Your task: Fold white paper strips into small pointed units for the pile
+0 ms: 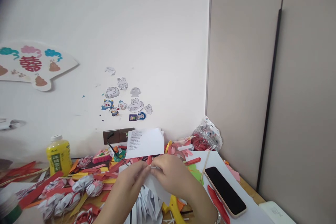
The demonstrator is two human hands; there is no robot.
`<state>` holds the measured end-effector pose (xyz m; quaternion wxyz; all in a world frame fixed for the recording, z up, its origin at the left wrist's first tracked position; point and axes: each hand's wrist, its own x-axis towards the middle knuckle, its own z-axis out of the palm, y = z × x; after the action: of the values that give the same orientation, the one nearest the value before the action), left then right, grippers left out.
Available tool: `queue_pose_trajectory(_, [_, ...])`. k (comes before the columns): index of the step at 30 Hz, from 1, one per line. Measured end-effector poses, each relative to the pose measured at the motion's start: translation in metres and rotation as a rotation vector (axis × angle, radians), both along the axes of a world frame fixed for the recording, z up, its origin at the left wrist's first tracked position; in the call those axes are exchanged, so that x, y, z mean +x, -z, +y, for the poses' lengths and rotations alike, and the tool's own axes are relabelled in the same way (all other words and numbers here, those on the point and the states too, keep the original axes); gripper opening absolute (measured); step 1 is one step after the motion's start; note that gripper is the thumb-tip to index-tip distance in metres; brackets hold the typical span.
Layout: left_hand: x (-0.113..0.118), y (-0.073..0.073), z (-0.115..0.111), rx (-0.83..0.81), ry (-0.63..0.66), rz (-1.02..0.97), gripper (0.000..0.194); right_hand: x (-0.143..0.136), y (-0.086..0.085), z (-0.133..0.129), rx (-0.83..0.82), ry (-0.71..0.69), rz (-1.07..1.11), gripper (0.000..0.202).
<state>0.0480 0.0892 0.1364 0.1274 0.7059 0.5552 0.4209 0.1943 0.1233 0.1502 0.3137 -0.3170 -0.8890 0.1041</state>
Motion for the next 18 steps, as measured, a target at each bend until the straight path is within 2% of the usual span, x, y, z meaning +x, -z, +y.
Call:
queue_pose_trajectory(9, [0.0018,-0.0015,-0.0014,0.008,-0.015,-0.015,0.030,0.0008,-0.0019,-0.0019,-0.026,-0.021,0.026,0.026])
queue_pose_trajectory(18, [-0.0028,-0.0044,0.0007,-0.025,0.086,-0.097,0.027,0.0037,-0.0047,-0.0004,-0.058,0.012,0.017,0.019])
